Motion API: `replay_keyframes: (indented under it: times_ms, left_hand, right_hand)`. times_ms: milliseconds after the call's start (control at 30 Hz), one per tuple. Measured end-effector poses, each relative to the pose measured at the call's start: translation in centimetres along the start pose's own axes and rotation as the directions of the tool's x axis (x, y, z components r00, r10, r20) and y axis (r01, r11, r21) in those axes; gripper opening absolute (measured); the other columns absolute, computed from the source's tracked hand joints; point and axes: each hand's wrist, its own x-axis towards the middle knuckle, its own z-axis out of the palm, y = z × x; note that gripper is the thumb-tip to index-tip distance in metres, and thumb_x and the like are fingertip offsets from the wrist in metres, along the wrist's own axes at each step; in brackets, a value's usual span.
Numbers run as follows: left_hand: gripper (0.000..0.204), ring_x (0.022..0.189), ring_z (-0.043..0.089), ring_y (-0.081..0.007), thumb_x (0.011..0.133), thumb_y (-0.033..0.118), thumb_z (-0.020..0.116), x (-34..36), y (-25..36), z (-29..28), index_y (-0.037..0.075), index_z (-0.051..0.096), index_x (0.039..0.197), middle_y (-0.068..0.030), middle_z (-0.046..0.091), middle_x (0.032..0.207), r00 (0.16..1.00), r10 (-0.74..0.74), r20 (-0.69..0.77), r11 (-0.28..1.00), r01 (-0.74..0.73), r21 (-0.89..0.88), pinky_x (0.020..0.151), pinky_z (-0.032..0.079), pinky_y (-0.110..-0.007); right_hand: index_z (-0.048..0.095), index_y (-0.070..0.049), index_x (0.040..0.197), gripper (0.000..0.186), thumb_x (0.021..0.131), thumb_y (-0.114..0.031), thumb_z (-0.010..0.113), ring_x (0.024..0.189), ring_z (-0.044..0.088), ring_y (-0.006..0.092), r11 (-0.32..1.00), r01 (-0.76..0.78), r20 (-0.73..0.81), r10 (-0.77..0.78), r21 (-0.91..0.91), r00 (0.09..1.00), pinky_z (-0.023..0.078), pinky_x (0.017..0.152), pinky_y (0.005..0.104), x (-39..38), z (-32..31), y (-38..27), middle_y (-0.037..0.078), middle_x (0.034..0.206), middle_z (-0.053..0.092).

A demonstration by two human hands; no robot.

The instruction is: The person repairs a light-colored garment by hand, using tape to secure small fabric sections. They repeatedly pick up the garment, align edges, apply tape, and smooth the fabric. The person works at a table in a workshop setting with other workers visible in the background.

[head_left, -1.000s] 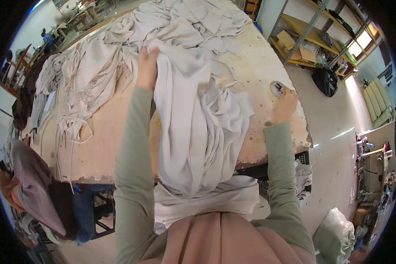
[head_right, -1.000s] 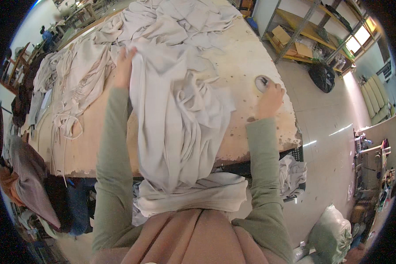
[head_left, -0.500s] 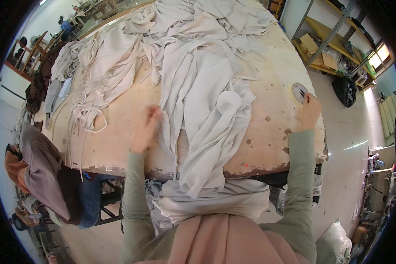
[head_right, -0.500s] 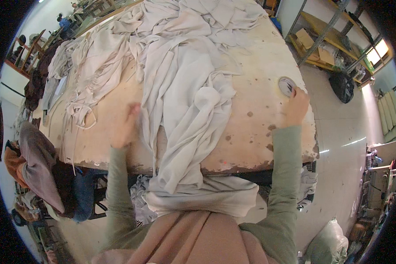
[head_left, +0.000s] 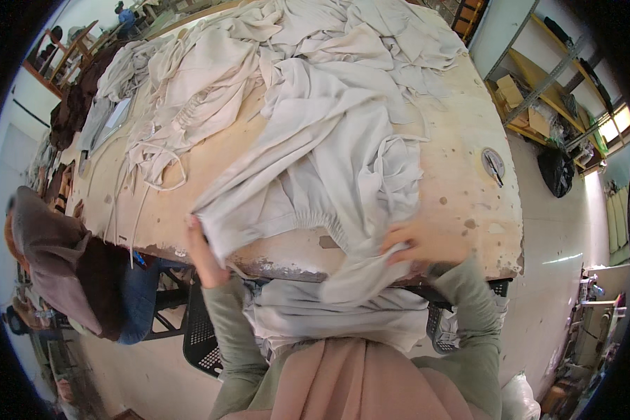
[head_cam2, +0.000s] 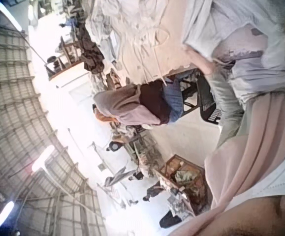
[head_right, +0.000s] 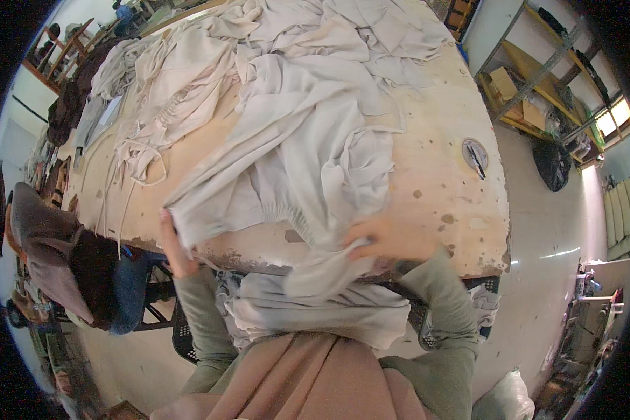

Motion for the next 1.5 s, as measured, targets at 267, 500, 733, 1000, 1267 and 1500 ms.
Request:
replay_keyframes:
  times_ms: [267,500,733,1000,1267,1500]
  left_hand:
    - [0.040,0.120,0.048,-0.0272,0.095,0.025,0.054,2.6,1.6,-7.4,0.001,0.047,0.126,-0.0133,0.051,0.128,0.990,0.013,-0.140,0.984,-0.038,-0.175,0.103,0.035,-0.040]
    - [0.031,0.123,0.044,-0.0281,0.084,0.006,0.058,-4.9,-0.4,-0.5,0.002,0.058,0.115,-0.0122,0.057,0.118,0.798,0.416,0.437,0.393,-0.591,0.705,0.105,0.028,-0.043]
    - [0.030,0.110,0.048,-0.0323,0.076,0.013,0.066,-2.9,-0.8,4.8,0.007,0.062,0.105,-0.0101,0.058,0.096,0.772,0.159,0.616,0.013,-0.625,0.780,0.108,0.018,-0.051]
    - [0.038,0.071,0.058,-0.0253,0.067,-0.004,0.063,-3.3,4.9,0.1,0.013,0.066,0.101,-0.0102,0.055,0.089,0.788,0.170,0.592,-0.041,-0.594,0.803,0.062,0.046,-0.031]
    - [0.043,0.083,0.055,-0.0186,0.070,-0.013,0.050,-4.9,5.8,-2.1,0.006,0.066,0.105,-0.0093,0.055,0.107,0.760,0.465,0.454,0.233,-0.600,0.765,0.062,0.042,-0.025]
    - [0.052,0.104,0.053,-0.0274,0.074,-0.001,0.063,-11.0,2.9,1.2,0.009,0.053,0.123,-0.0125,0.052,0.120,0.121,-0.307,0.944,0.775,-0.543,0.322,0.088,0.044,-0.038]
  right_hand:
    - [0.055,-0.010,0.124,0.043,0.083,0.002,0.054,0.114,0.051,0.0272,0.808,-0.457,-0.927,-0.300,-0.373,0.227,0.042,0.091,0.0351,-3.4,-5.4,0.4,0.011,0.116,0.059]
    - [0.054,-0.010,0.125,0.043,0.083,-0.005,0.057,0.119,0.048,0.0289,0.889,-0.098,-0.712,-0.287,-0.447,0.640,0.035,0.101,0.0448,3.0,2.5,-1.7,0.013,0.126,0.051]
    - [0.060,-0.010,0.116,0.040,0.077,-0.005,0.062,0.111,0.052,0.0303,0.591,-0.413,-0.717,-0.508,-0.693,0.477,0.043,0.094,0.0401,13.8,0.8,-0.2,0.010,0.121,0.055]
    - [0.063,-0.006,0.097,0.037,0.064,0.009,0.053,0.092,0.059,0.0282,0.813,-0.377,-0.895,-0.422,-0.444,0.142,0.048,0.079,0.0354,1.2,-2.6,1.5,0.011,0.103,0.057]
    - [0.066,-0.005,0.097,0.035,0.067,0.007,0.054,0.099,0.054,0.0242,0.803,-0.496,-0.944,-0.292,-0.331,0.156,0.045,0.083,0.0311,-11.8,1.0,0.5,0.012,0.105,0.053]
    - [0.066,-0.007,0.101,0.044,0.065,0.011,0.048,0.098,0.055,0.0265,0.878,-0.443,-0.923,0.001,-0.183,0.384,0.045,0.084,0.0304,-11.9,3.5,4.5,0.012,0.103,0.055]
